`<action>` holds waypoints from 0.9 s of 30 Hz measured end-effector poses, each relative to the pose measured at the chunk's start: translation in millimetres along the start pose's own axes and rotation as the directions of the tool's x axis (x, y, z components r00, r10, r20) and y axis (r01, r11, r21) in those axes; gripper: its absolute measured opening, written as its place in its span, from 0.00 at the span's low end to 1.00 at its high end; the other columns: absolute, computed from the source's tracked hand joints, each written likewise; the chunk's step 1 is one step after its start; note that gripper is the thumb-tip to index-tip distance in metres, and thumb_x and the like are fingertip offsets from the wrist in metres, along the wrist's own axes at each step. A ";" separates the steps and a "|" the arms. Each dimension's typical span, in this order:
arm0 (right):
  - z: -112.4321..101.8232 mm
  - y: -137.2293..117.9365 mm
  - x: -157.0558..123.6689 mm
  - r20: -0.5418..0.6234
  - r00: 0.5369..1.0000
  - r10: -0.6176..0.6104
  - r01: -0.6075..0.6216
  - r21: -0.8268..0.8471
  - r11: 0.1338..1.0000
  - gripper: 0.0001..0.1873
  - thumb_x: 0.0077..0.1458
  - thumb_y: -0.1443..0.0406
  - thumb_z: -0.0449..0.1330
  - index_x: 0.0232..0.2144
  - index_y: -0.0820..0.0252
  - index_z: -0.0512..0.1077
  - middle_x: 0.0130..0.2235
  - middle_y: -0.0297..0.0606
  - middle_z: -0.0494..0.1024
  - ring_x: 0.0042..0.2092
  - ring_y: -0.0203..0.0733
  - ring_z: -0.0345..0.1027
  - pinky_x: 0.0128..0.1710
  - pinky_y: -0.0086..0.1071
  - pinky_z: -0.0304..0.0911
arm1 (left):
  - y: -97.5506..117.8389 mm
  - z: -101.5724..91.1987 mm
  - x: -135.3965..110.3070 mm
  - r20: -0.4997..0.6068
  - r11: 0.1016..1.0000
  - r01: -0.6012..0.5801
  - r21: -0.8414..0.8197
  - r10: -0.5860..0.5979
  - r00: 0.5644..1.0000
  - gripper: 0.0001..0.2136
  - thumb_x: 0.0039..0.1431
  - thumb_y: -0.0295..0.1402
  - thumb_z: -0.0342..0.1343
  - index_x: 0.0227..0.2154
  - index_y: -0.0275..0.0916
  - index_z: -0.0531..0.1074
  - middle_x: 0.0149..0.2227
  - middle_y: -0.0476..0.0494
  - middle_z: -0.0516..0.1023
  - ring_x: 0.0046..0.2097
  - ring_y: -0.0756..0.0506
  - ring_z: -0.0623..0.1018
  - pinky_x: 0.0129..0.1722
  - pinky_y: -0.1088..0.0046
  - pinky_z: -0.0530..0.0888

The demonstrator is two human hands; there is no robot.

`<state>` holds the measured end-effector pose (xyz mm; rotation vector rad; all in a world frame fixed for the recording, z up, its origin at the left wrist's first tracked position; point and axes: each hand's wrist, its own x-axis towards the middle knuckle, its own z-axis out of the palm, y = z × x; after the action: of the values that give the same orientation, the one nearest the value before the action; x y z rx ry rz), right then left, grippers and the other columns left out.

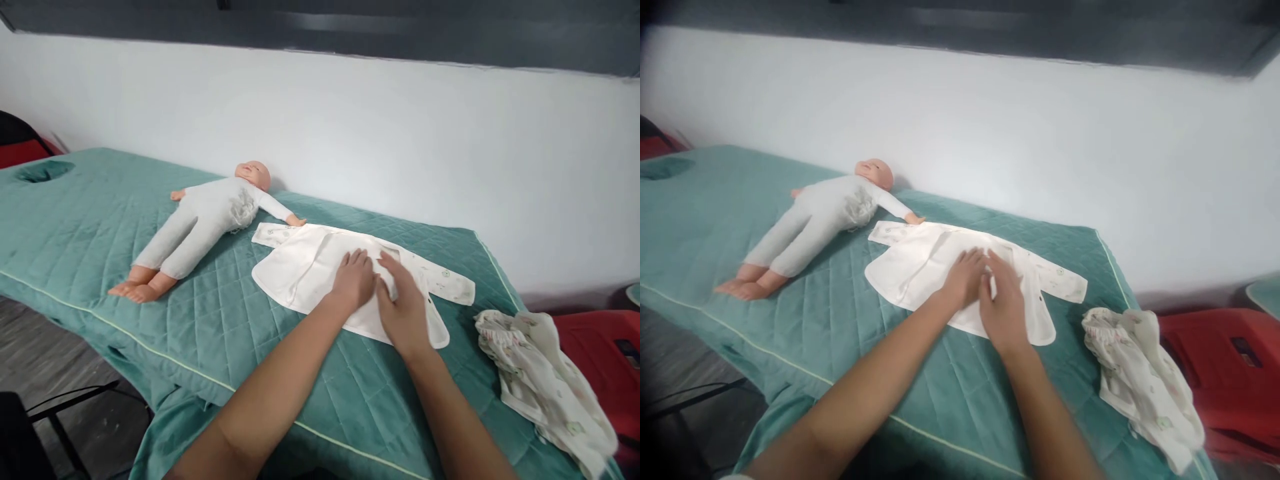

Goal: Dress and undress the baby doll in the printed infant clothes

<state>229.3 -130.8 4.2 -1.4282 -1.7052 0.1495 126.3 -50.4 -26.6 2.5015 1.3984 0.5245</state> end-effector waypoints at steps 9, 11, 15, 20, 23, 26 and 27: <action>78.0 -10.3 23.5 0.248 0.936 0.249 -0.239 -0.071 0.968 0.32 0.65 0.57 0.47 0.64 0.72 0.62 0.67 0.59 0.64 0.70 0.55 0.56 0.70 0.53 0.52 | -41.1 -29.4 -44.5 0.038 0.977 0.118 0.175 -0.127 0.991 0.31 0.69 0.36 0.43 0.69 0.22 0.53 0.73 0.27 0.50 0.75 0.37 0.51 0.72 0.56 0.51; 85.1 -9.3 28.0 0.237 0.932 0.275 -0.253 -0.120 0.960 0.33 0.65 0.56 0.47 0.63 0.76 0.63 0.67 0.63 0.64 0.70 0.57 0.55 0.70 0.53 0.50 | -41.0 -31.7 -54.1 0.044 0.979 0.096 0.182 -0.106 0.993 0.31 0.68 0.35 0.45 0.69 0.22 0.53 0.73 0.28 0.51 0.75 0.37 0.51 0.72 0.56 0.52; 83.0 -8.3 13.0 0.230 0.948 0.219 -0.164 -0.236 0.958 0.31 0.66 0.56 0.46 0.63 0.72 0.65 0.67 0.61 0.64 0.71 0.59 0.52 0.69 0.57 0.49 | -43.4 -34.4 -85.3 0.009 0.984 0.042 0.175 -0.044 0.999 0.28 0.71 0.35 0.40 0.68 0.24 0.57 0.72 0.31 0.55 0.74 0.38 0.55 0.72 0.57 0.55; 55.4 -3.6 -27.4 0.231 0.952 0.202 -0.071 -0.473 0.878 0.31 0.67 0.53 0.47 0.63 0.66 0.66 0.69 0.58 0.63 0.71 0.62 0.52 0.67 0.61 0.52 | -51.7 -43.9 -143.8 -0.042 0.984 -0.096 0.150 0.104 0.994 0.30 0.74 0.44 0.36 0.66 0.26 0.62 0.70 0.30 0.61 0.72 0.38 0.59 0.72 0.54 0.57; 42.7 -7.7 -45.8 0.227 0.956 0.188 -0.040 -0.531 0.846 0.31 0.68 0.51 0.46 0.63 0.62 0.65 0.69 0.56 0.62 0.71 0.64 0.52 0.64 0.65 0.54 | -65.9 -62.5 -178.2 -0.074 0.977 -0.203 0.070 0.208 0.975 0.25 0.74 0.43 0.39 0.65 0.34 0.65 0.68 0.39 0.67 0.72 0.42 0.61 0.73 0.55 0.56; 44.6 -25.7 -46.6 0.244 0.964 0.109 0.035 -0.519 0.854 0.29 0.68 0.51 0.46 0.63 0.59 0.65 0.69 0.54 0.63 0.71 0.63 0.51 0.65 0.67 0.52 | -98.2 -97.3 -199.2 -0.209 0.982 -0.187 -0.012 0.180 0.961 0.20 0.74 0.40 0.42 0.62 0.41 0.68 0.66 0.43 0.70 0.71 0.44 0.62 0.73 0.56 0.58; 49.3 -35.0 -41.2 0.250 0.965 0.076 0.061 -0.500 0.864 0.29 0.68 0.52 0.45 0.63 0.59 0.64 0.69 0.53 0.62 0.72 0.62 0.51 0.66 0.66 0.51 | -113.9 -112.3 -202.4 -0.278 0.989 -0.146 -0.033 0.131 0.952 0.20 0.73 0.39 0.44 0.61 0.41 0.69 0.66 0.42 0.71 0.71 0.43 0.63 0.72 0.56 0.59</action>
<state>168.2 -156.3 -27.0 -1.8634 -2.0572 -0.1249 -105.6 -161.5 -5.7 2.5723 1.2810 0.9579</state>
